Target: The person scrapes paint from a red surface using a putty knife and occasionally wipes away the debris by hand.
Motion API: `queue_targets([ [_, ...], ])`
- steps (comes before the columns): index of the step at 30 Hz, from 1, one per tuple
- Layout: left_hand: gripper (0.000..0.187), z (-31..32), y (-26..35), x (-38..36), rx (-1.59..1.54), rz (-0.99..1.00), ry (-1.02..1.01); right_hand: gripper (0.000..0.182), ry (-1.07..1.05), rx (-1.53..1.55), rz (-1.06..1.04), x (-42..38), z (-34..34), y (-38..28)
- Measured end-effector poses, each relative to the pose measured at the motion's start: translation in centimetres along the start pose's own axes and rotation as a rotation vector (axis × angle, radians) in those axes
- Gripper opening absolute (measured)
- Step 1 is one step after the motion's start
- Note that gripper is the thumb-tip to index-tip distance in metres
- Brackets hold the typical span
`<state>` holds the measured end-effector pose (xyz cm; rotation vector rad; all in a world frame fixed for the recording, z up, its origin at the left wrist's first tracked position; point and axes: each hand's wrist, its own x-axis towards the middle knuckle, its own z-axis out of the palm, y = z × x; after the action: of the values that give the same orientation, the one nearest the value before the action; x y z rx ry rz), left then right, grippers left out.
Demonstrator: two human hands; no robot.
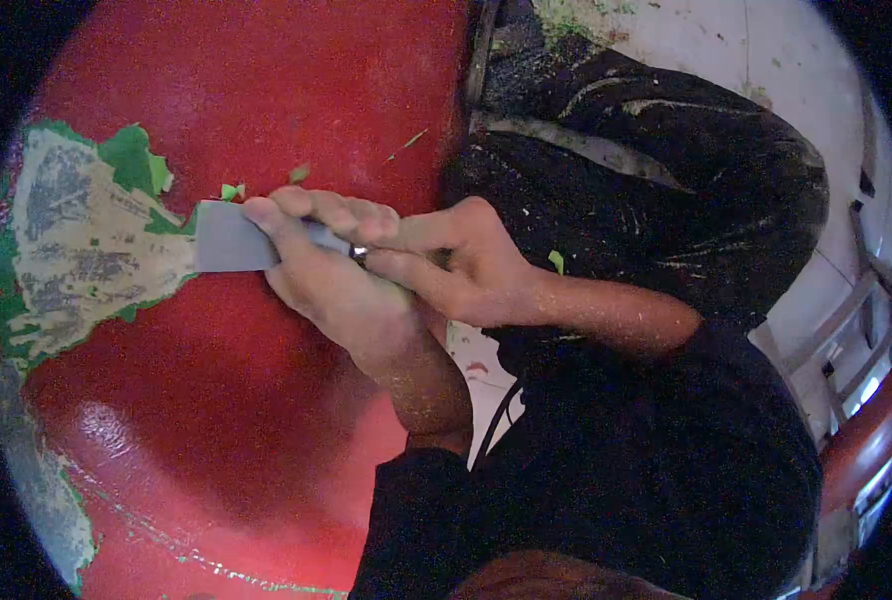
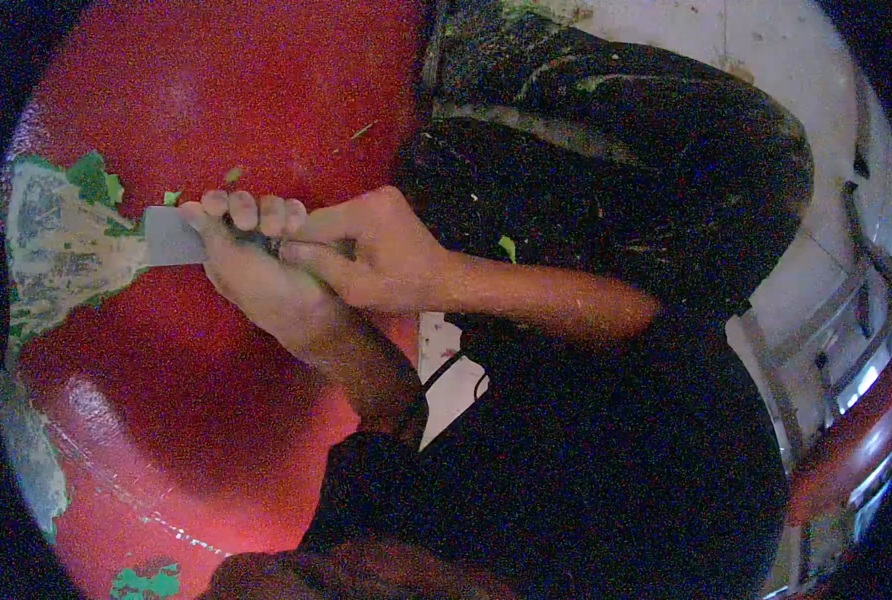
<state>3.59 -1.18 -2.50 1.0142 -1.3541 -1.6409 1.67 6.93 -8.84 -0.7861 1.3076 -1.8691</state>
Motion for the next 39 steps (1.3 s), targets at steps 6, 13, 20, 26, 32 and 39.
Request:
queue_targets([
  [6, 0.034, -1.3, 0.0, -0.4, -0.039, -0.094, -0.072, 0.017, 0.027, 0.101, 0.001, -1.1, 0.4, -0.1],
  [13, 0.033, -2.0, -0.6, -1.9, -0.084, -0.161, -0.013, 0.017, -0.092, 0.024, 0.017, -1.3, -1.0, 0.1],
  [20, 0.035, -2.4, -0.8, -1.5, -0.029, -0.123, -0.058, 0.018, -0.009, 0.184, -0.011, -2.2, 0.2, 1.0],
  [26, 0.033, 1.1, 1.6, 1.3, -0.035, -0.052, -0.061, 0.015, 0.009, 0.160, 0.018, 1.2, -0.4, -1.3],
  [32, 0.031, -0.6, 1.0, 0.0, -0.065, -0.142, -0.099, 0.015, 0.058, 0.110, 0.026, -0.8, 0.3, -1.4],
  [39, 0.032, -1.1, -0.4, -0.8, -0.069, -0.212, -0.111, 0.015, 0.122, 0.025, -0.011, -2.3, 0.0, -0.6],
])
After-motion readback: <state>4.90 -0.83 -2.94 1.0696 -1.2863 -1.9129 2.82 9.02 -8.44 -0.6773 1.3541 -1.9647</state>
